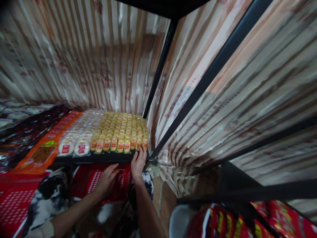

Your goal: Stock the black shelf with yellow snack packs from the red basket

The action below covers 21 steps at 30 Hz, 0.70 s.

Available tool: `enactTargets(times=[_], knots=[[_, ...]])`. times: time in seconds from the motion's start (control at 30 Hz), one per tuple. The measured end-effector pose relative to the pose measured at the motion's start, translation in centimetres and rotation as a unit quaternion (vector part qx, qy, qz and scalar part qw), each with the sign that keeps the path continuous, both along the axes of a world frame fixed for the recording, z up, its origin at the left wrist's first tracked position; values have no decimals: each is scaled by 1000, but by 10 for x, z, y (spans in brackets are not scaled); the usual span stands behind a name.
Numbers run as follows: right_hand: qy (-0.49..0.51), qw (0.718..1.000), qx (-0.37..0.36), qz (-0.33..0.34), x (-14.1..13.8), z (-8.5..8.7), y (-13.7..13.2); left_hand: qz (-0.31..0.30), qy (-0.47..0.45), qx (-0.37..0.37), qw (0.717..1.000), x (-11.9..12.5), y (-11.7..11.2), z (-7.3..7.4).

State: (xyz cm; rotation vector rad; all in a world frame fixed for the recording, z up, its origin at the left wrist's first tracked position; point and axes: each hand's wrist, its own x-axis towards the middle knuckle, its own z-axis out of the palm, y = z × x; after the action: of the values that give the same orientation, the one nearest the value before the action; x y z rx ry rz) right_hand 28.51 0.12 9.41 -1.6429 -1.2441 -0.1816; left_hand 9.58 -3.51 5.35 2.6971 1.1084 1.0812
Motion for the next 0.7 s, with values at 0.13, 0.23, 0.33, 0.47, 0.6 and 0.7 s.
enactTargets(times=[0.13, 0.23, 0.33, 0.47, 0.6, 0.7], knots=[[-16, 999, -8, -28, 13, -1, 11, -3, -11, 9, 1000, -10, -14, -6], [0, 999, -13, -36, 21, -5, 20, 0, -8, 11, 1000, -18, -24, -3], [31, 998, -13, -46, 26, -8, 28, 5, -5, 6, 1000, -22, -30, 3], [39, 999, -28, -21, 27, -8, 33, 6, -5, -2, 1000, -25, -34, 8], [64, 997, -38, -23, 29, -5, 33, -5, -7, -11, 1000, -23, -32, 8], [100, 994, -41, -26, 31, -1, 32, -21, -19, -9, 1000, -12, -21, 14]])
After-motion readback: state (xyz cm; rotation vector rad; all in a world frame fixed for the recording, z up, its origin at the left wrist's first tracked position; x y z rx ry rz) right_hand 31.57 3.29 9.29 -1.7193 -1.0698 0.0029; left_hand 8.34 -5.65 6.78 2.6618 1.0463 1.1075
